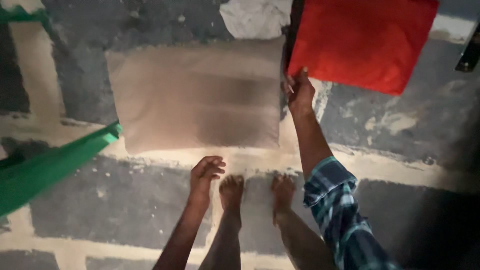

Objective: The person folds a red cloth by hand, inserts it into a gray sleeve, then repeatedly removes and refolds both items.

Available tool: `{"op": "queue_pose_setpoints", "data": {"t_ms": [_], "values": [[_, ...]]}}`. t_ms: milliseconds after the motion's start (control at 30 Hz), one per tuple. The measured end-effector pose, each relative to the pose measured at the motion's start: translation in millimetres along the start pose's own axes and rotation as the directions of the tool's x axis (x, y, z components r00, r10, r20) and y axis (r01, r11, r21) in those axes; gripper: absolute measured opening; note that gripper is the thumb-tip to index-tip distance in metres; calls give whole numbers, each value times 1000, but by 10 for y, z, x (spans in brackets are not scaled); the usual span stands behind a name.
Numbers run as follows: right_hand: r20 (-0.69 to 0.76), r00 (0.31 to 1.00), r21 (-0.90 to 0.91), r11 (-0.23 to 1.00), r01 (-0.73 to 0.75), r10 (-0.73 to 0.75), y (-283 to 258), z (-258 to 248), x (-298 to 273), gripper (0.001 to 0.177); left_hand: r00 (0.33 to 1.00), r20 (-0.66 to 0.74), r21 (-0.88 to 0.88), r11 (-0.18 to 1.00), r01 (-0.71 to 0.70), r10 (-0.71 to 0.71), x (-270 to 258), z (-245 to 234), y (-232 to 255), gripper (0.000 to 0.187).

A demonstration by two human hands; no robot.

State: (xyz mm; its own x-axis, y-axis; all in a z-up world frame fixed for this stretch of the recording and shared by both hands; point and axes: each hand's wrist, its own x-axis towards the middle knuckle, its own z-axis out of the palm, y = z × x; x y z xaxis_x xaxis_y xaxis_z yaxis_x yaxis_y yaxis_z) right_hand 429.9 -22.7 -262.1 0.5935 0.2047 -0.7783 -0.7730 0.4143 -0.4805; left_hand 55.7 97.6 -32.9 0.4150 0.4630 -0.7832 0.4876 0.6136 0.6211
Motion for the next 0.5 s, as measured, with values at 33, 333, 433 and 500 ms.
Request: {"op": "queue_pose_setpoints", "data": {"t_ms": [33,333,433,500], "values": [[-45,999,25,999,-29,31,-40,79,53,48,999,-42,-57,998,10,-12,59,7,130,26],[114,983,-7,989,146,-144,-1105,274,154,46,997,72,-247,969,22,-4,-152,178,426,34],[157,977,98,986,132,-146,-1601,73,-487,41,986,131,-221,966,132,-105,-455,395,529,35],[179,973,117,985,124,-144,-1888,-13,-1086,40,977,179,-199,968,155,-120,-698,560,602,33]]}}
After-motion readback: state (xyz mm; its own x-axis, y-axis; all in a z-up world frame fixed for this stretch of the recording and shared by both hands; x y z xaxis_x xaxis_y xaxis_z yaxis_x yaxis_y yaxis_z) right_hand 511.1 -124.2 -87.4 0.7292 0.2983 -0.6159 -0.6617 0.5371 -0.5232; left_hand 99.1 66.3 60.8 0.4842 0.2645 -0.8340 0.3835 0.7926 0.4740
